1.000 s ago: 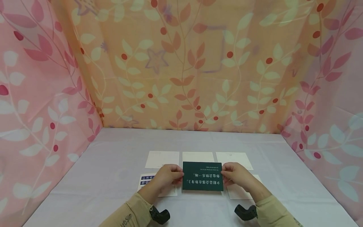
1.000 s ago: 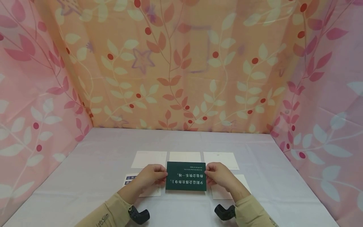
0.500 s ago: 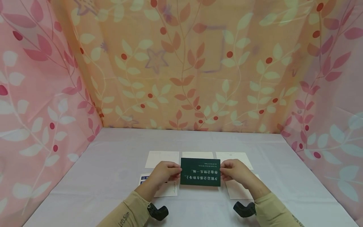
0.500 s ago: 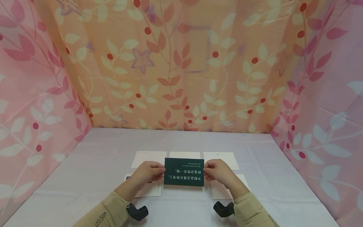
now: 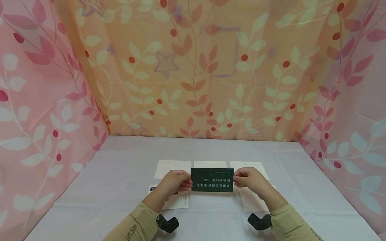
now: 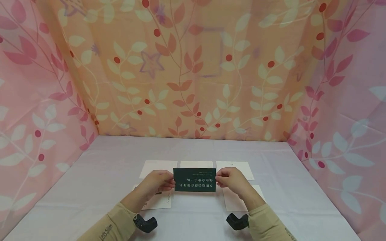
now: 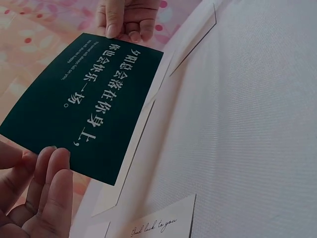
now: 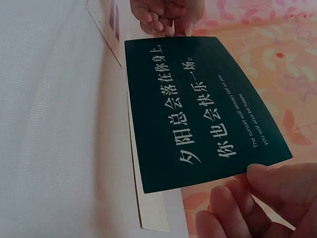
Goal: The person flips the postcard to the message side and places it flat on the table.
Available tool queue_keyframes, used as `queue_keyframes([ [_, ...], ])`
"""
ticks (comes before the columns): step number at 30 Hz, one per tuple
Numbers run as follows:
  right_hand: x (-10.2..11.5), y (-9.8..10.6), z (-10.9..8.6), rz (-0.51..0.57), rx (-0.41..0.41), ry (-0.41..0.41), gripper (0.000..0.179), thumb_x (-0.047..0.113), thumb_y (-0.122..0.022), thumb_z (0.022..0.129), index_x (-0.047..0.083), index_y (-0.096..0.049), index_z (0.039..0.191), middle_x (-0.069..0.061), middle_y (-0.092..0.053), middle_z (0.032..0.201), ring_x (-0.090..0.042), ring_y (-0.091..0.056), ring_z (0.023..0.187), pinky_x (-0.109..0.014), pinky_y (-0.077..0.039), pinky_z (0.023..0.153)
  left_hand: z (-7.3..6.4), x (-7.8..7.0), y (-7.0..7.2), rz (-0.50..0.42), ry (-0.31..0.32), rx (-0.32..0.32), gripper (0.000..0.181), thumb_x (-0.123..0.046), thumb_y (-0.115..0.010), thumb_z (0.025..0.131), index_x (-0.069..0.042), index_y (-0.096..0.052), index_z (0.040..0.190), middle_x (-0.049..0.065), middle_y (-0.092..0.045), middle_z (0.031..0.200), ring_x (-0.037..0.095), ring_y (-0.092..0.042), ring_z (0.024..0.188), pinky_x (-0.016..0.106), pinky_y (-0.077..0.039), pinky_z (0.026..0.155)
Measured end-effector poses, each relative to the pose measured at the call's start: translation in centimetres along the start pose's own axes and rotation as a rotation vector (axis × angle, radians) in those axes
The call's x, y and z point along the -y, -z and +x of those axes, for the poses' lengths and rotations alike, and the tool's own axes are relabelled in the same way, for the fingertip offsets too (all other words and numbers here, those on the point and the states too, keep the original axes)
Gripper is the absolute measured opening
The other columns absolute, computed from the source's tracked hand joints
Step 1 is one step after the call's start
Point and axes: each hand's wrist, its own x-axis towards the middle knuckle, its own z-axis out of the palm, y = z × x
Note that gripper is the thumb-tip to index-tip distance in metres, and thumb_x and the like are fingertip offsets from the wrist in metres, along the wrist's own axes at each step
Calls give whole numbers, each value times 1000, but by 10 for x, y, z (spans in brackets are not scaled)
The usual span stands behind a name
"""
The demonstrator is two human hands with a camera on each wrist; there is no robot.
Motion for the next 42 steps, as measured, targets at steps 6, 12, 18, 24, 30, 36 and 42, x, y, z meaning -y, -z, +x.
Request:
queue_keyframes([
  [6,-3,4,0,38,47,38,11,9,-62,85,-1,-64,88,-10,-64,75,-19,-63,66,-38,-55,67,1,-1,0,-27,14,2,23,-18,-53,88,2,-64,91,10,-65,77,20,-66,72,31,-55,66],
  [12,-7,5,-1,99,116,63,13,9,-61,86,-4,-62,90,-11,-67,76,-23,-65,69,-41,-54,70,1,0,1,-3,11,8,23,-20,-56,89,1,-66,89,9,-66,76,23,-67,75,30,-55,65],
  [18,-8,5,-1,145,163,90,17,8,-60,87,-8,-59,91,-16,-68,82,-35,-65,79,-42,-53,73,-1,0,2,5,11,14,21,-17,-58,89,1,-67,91,10,-67,79,24,-66,75,32,-55,67],
  [24,-12,4,-3,196,226,113,20,6,-59,87,-12,-57,95,-25,-66,91,-39,-64,85,-43,-52,76,-4,0,5,15,-8,16,21,-16,-62,86,3,-68,92,12,-68,80,23,-66,74,33,-55,68],
  [30,-13,4,-3,196,255,147,23,8,-60,86,-12,-58,98,-27,-64,96,-40,-62,90,-41,-52,77,-5,2,6,15,-20,23,28,-18,-66,83,6,-67,96,14,-68,82,22,-66,74,33,-54,69],
  [36,-14,4,-5,209,252,134,21,6,-59,87,-11,-58,99,-26,-64,98,-38,-62,92,-41,-52,78,-2,4,4,31,-12,14,25,-17,-68,81,4,-68,94,10,-67,81,22,-65,73,34,-54,69],
  [42,-16,1,-6,198,223,121,18,3,-59,86,-10,-59,98,-17,-67,92,-30,-65,85,-41,-52,77,-1,7,3,49,-15,4,18,-15,-68,81,-2,-69,93,7,-65,82,18,-63,71,32,-54,69],
])
